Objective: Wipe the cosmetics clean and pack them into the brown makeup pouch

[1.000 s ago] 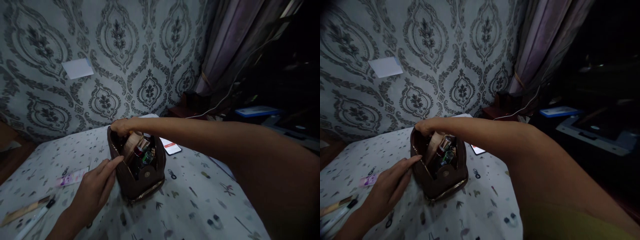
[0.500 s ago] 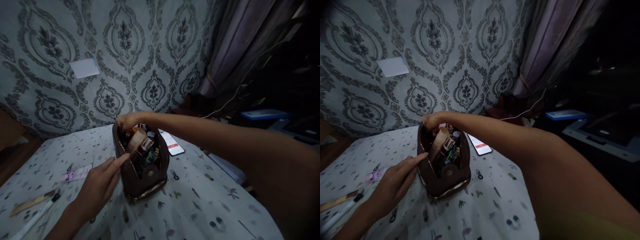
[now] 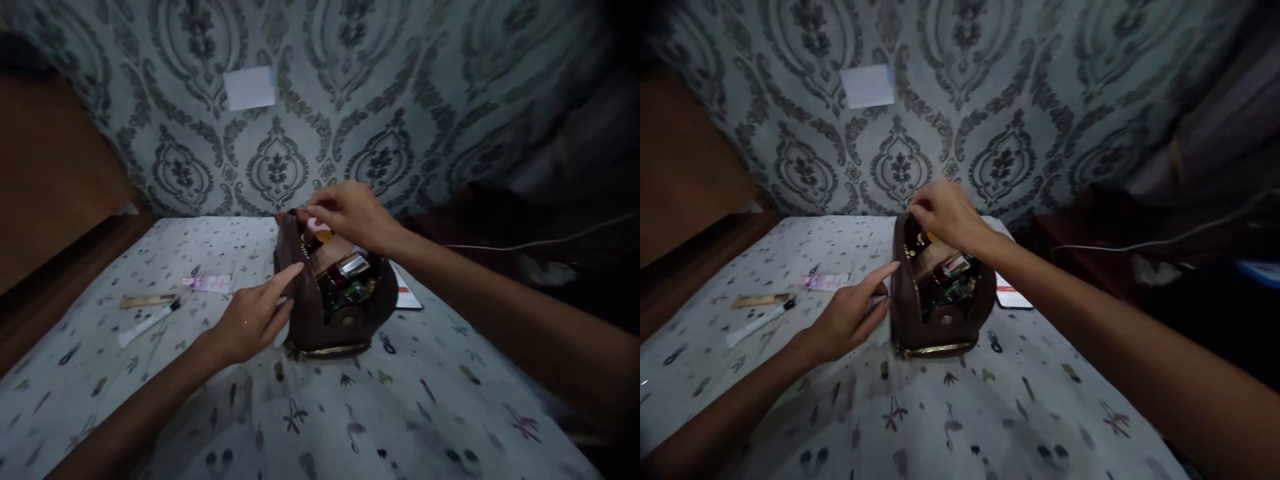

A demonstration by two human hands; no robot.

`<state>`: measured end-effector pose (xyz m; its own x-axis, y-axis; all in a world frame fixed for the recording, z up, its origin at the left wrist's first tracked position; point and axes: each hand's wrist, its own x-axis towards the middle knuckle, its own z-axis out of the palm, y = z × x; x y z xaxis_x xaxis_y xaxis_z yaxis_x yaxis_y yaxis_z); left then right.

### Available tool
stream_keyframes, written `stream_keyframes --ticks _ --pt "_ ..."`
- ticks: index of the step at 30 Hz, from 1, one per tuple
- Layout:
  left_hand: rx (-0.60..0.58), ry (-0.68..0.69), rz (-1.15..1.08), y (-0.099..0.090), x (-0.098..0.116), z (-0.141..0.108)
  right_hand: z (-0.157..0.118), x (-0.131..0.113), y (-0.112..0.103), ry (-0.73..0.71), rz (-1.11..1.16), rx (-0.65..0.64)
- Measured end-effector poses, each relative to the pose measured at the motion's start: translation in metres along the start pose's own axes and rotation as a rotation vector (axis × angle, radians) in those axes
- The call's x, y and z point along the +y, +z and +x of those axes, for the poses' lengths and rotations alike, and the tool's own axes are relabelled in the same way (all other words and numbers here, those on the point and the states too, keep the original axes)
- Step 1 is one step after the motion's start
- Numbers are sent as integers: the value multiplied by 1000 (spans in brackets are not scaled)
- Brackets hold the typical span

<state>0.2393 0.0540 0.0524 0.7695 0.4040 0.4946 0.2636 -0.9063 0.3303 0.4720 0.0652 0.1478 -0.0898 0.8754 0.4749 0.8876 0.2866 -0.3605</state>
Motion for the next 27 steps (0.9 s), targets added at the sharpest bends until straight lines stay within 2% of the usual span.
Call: stream_keyframes --ticks 5,6,10,13,19,23,27 --pt "14 -181 -19 -4 -16 -34 -55 -51 11 -219 47 232" --pt "11 -220 -13 -6 -22 -41 -65 -61 18 -259 80 234" --pt "86 -371 21 -17 -51 -62 -92 -92 58 -331 309 80" --pt "136 -487 45 -30 -72 -73 -101 -104 95 -226 482 -41" --pt "138 -734 205 -69 -108 -96 -100 -116 164 188 791 -285" --pt "-23 -861 293 -100 -136 -118 -98 -124 190 414 1091 -362" --pt "-260 -954 394 -119 -156 -135 -101 -132 202 515 1222 -354"
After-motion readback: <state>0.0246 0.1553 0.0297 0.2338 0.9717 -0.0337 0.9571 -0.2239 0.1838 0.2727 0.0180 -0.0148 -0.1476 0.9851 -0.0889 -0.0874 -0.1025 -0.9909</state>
